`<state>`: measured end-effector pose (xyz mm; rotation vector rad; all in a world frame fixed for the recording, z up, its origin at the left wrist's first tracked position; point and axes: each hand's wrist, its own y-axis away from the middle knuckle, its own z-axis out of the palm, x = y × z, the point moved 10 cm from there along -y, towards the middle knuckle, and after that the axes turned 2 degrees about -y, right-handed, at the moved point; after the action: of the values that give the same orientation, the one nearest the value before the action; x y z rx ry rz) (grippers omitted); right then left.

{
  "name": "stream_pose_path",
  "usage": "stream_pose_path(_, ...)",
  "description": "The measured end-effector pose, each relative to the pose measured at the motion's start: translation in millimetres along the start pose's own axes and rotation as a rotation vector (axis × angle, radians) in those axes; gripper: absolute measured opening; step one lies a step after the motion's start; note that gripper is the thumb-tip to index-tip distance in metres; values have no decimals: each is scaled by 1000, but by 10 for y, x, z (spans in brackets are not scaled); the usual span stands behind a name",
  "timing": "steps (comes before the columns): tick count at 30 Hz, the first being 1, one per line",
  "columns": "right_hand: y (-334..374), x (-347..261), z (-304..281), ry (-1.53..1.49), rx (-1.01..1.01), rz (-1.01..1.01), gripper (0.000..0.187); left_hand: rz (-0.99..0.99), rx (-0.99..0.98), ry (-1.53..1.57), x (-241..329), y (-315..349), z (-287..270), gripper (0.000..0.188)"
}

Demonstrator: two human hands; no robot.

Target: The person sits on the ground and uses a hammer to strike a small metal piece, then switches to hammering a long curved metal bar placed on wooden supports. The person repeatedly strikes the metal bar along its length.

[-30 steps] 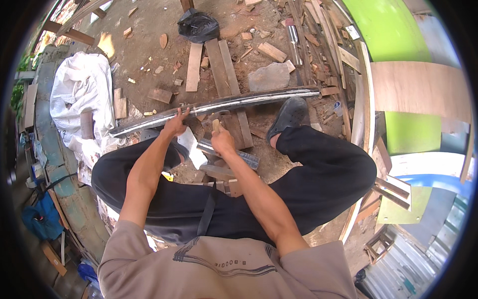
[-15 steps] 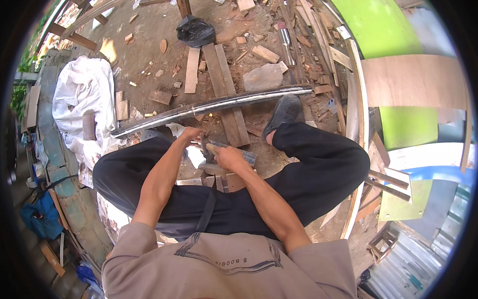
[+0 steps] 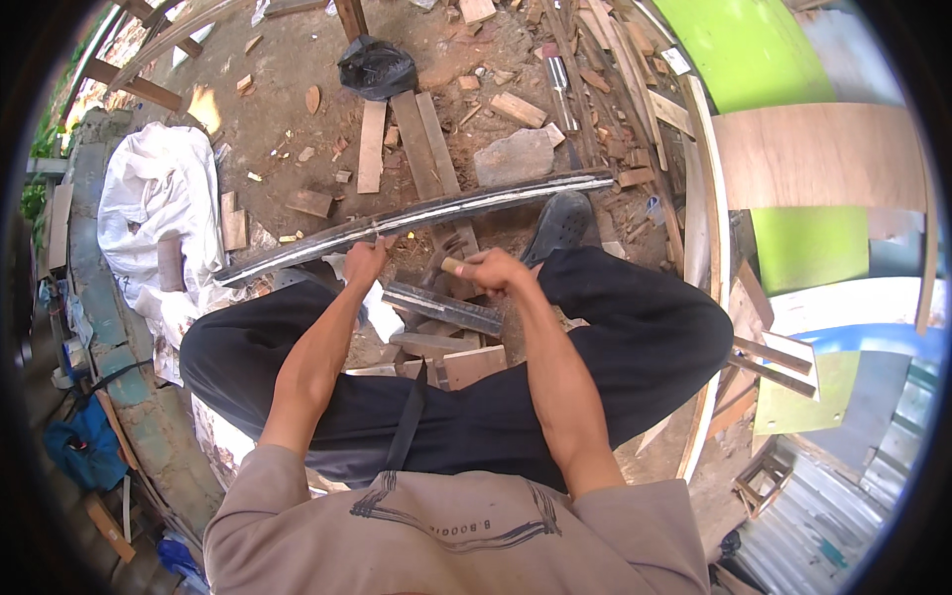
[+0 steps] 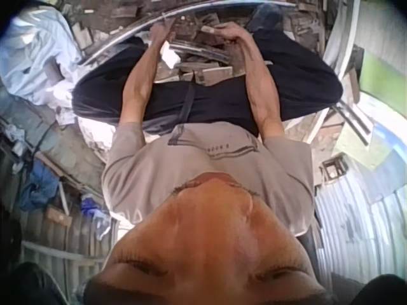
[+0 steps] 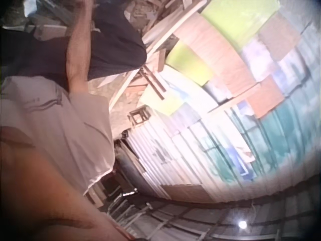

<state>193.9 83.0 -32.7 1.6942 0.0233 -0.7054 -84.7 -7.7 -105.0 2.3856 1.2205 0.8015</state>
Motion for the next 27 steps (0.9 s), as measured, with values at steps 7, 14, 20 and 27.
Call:
stream_pose_path(7,-249,-315,-1077,-105,-102,145,47,370,311,-153,237,69,-165,61)
stream_pose_path(14,-495,-303,-1428,-208,-291,249,45,291,-2,-322,206,-113,154,83)
stream_pose_path(20,-550,-217,-1626,-280,-242,325,37,272,-116,-361,186,-154,143,88)
stream_pose_path(27,-368,-305,-1751,-240,-78,383,31,278,-168,-405,145,-190,174,90)
